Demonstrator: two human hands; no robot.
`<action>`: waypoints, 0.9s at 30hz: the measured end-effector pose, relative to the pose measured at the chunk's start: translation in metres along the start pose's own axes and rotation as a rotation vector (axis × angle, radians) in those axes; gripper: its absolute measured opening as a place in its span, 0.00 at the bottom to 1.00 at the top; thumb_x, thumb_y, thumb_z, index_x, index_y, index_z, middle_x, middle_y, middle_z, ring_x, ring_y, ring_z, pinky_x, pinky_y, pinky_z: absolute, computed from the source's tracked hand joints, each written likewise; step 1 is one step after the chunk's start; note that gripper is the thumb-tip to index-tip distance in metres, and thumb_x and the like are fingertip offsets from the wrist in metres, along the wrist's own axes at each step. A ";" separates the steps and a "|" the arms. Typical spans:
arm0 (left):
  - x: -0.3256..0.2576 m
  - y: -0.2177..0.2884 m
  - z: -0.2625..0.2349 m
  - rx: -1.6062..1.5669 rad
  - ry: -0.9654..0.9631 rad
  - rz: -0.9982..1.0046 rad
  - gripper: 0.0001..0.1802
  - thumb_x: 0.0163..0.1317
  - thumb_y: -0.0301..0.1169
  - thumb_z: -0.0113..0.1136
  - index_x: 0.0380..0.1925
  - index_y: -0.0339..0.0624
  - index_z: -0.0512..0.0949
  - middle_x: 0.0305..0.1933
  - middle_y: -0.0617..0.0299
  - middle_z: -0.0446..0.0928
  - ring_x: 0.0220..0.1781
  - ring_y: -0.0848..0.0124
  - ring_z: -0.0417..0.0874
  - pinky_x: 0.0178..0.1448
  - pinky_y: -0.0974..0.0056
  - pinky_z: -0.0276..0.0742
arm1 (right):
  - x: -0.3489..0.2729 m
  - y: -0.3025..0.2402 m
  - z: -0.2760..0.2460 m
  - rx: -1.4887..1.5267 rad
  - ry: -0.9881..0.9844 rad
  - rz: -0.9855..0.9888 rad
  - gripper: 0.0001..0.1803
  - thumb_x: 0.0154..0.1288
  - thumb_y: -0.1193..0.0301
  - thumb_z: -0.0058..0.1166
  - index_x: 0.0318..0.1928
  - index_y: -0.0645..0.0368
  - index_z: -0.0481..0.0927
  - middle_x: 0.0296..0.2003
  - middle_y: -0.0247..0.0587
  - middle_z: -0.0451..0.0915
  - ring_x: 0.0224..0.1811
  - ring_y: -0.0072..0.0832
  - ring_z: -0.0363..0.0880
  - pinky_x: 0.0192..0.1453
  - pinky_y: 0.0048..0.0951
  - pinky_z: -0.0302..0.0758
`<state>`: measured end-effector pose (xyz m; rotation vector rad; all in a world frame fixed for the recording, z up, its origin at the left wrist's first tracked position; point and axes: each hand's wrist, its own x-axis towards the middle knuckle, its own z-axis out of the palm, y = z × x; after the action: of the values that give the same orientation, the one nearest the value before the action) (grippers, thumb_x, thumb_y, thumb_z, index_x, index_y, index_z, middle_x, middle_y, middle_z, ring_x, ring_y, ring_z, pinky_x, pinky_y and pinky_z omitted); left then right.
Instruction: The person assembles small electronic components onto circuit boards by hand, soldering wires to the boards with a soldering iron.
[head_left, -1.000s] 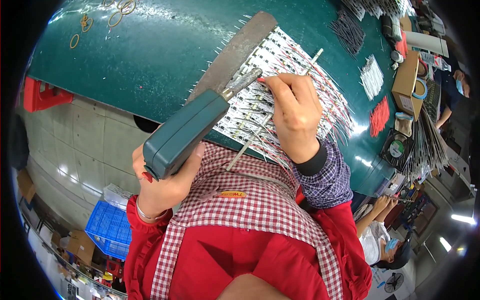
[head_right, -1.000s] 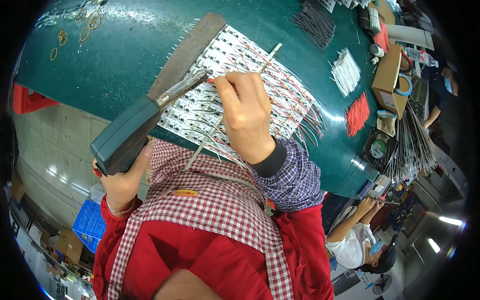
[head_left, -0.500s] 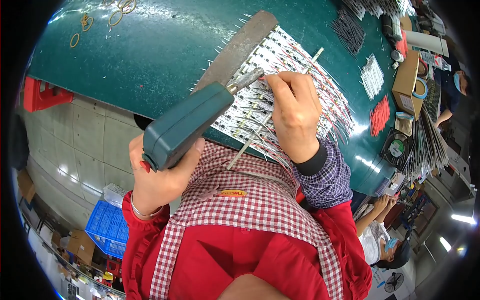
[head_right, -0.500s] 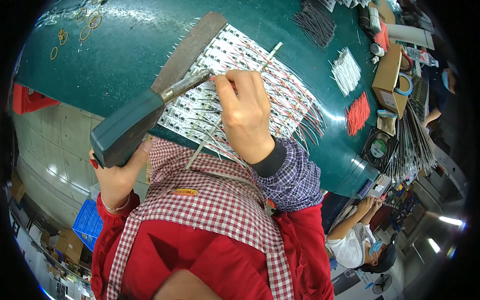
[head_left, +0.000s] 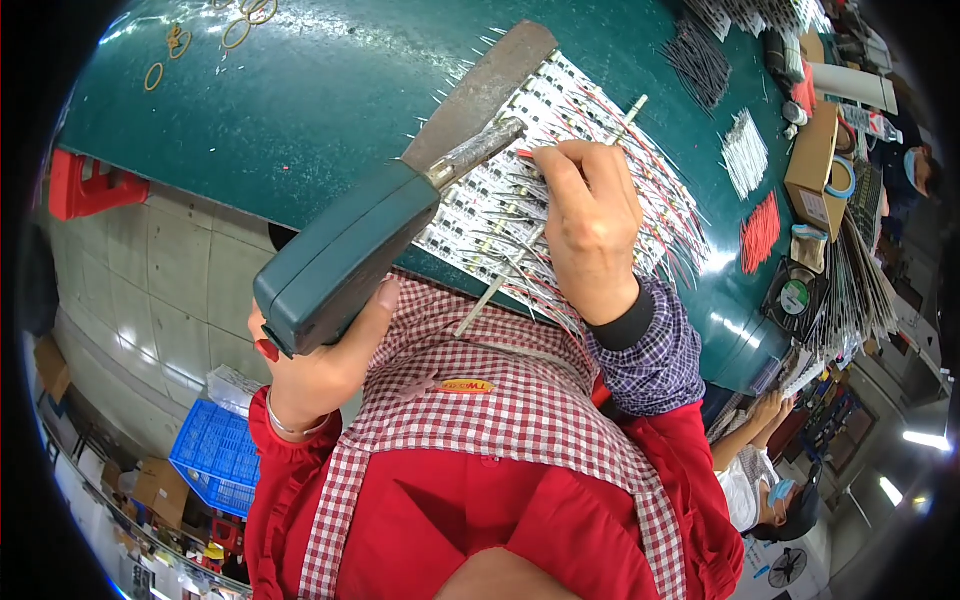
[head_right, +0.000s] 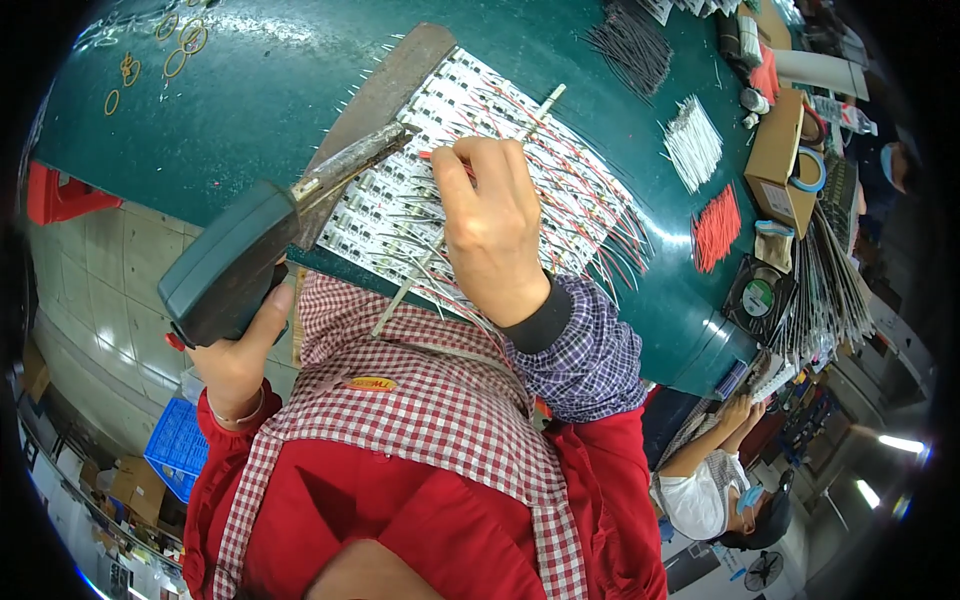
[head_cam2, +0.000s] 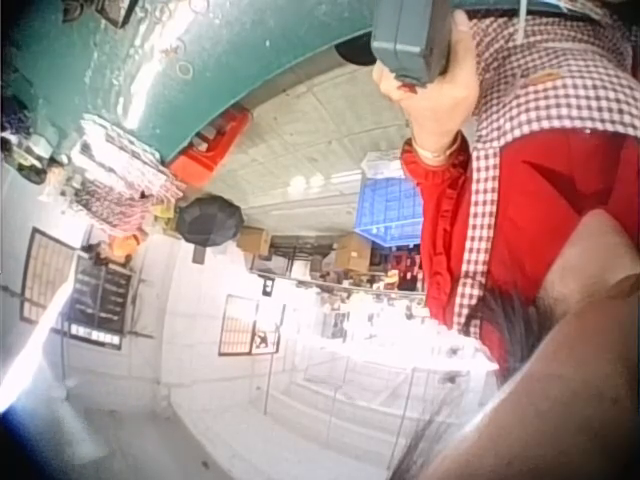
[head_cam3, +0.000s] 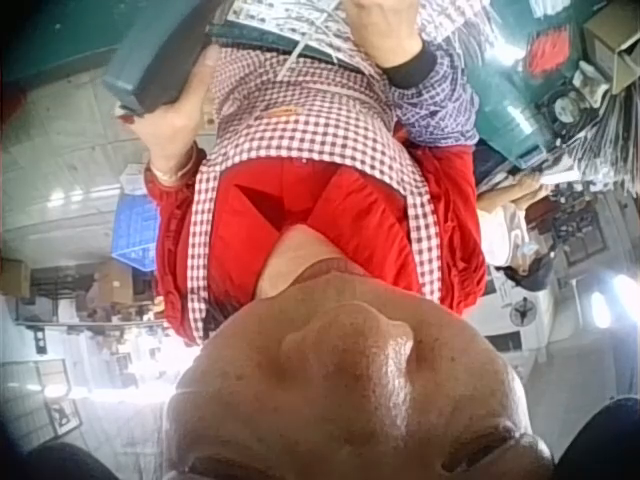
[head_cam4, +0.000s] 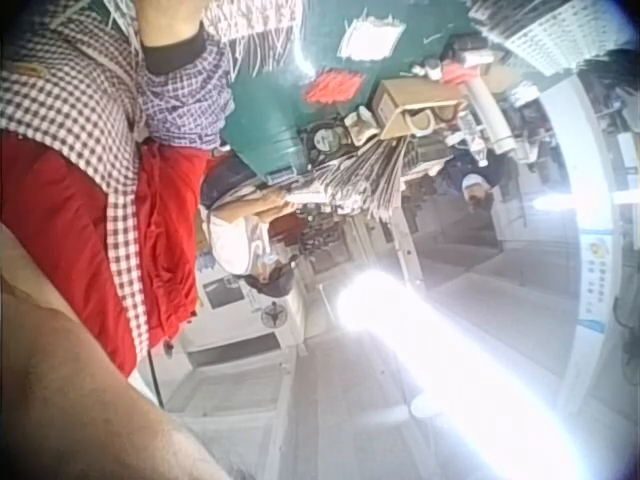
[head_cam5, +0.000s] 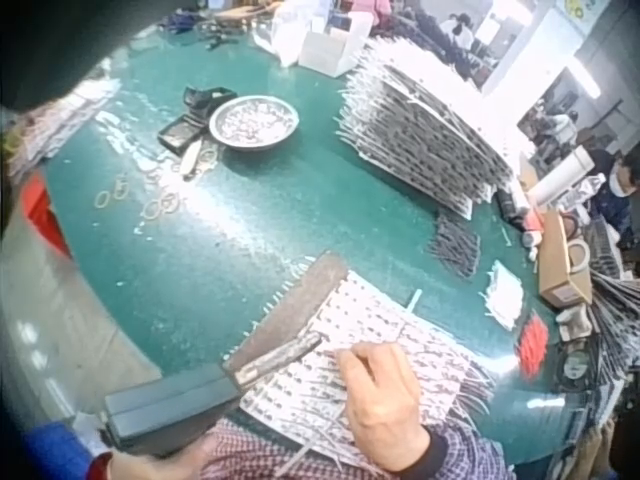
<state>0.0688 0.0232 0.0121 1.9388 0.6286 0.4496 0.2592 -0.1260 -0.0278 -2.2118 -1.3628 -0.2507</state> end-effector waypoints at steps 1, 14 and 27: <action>0.000 0.000 0.001 -0.105 0.034 -0.121 0.08 0.50 0.23 0.69 0.32 0.42 0.85 0.40 0.58 0.82 0.34 0.63 0.84 0.34 0.65 0.77 | 0.000 0.000 0.000 -0.001 0.001 0.001 0.20 0.41 0.87 0.54 0.41 0.67 0.78 0.37 0.46 0.74 0.38 0.39 0.73 0.39 0.35 0.73; -0.001 -0.010 -0.002 0.345 -0.044 0.329 0.06 0.49 0.23 0.68 0.29 0.42 0.85 0.36 0.59 0.82 0.28 0.65 0.82 0.30 0.65 0.75 | -0.007 -0.006 -0.003 0.070 0.097 0.003 0.18 0.44 0.88 0.56 0.40 0.65 0.79 0.31 0.42 0.74 0.32 0.35 0.72 0.34 0.33 0.71; -0.002 -0.001 -0.001 0.054 -0.083 0.095 0.07 0.49 0.20 0.67 0.31 0.35 0.83 0.33 0.57 0.82 0.25 0.67 0.82 0.29 0.68 0.75 | -0.009 -0.006 -0.002 0.053 0.044 0.012 0.14 0.48 0.85 0.60 0.39 0.65 0.79 0.30 0.41 0.74 0.33 0.35 0.72 0.34 0.33 0.72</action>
<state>0.0668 0.0231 0.0114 2.0337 0.5013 0.4131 0.2504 -0.1318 -0.0278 -2.1576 -1.3176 -0.2538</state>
